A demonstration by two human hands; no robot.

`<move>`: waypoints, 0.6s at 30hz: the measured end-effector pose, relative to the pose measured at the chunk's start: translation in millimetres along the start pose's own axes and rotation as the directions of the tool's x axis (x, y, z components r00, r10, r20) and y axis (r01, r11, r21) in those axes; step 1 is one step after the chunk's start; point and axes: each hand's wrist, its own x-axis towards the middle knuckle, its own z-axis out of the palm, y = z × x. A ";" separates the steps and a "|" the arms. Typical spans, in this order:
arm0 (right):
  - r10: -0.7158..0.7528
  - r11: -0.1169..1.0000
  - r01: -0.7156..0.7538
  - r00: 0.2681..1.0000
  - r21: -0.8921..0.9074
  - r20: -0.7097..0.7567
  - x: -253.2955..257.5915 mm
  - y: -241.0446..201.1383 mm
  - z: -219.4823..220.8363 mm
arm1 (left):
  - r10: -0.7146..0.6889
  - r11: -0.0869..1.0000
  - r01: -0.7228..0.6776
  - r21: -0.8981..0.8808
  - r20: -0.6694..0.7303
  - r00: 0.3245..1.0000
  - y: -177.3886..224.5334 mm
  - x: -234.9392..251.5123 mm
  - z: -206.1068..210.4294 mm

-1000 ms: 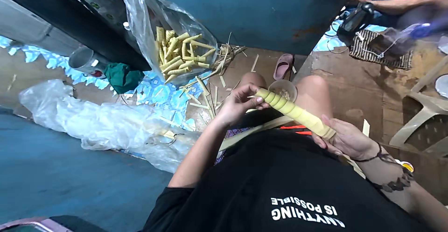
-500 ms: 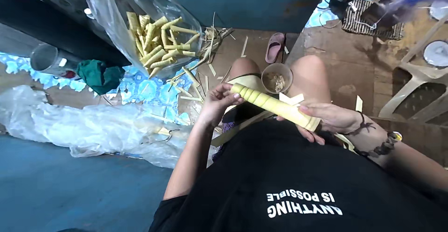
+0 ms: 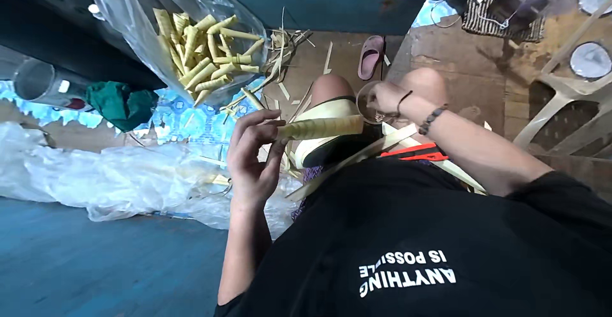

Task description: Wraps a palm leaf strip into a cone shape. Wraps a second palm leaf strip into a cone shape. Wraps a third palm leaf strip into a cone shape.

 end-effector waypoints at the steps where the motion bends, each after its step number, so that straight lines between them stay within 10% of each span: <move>1: 0.056 0.996 -0.053 0.998 -0.073 0.041 7.3 -4.6 7.9 | 0.002 1.000 -0.002 0.008 -0.009 1.000 1.3 -1.0 -1.9; 10: 0.132 0.989 -0.127 0.989 -0.070 0.067 13.1 -10.0 15.9 | -0.097 0.958 0.077 -0.275 -0.062 0.993 -1.4 1.2 -9.5; 18: 0.018 0.782 -0.059 0.997 0.620 0.072 -18.9 11.3 -3.7 | -0.314 0.641 0.266 -0.720 0.071 0.947 -1.8 7.8 0.1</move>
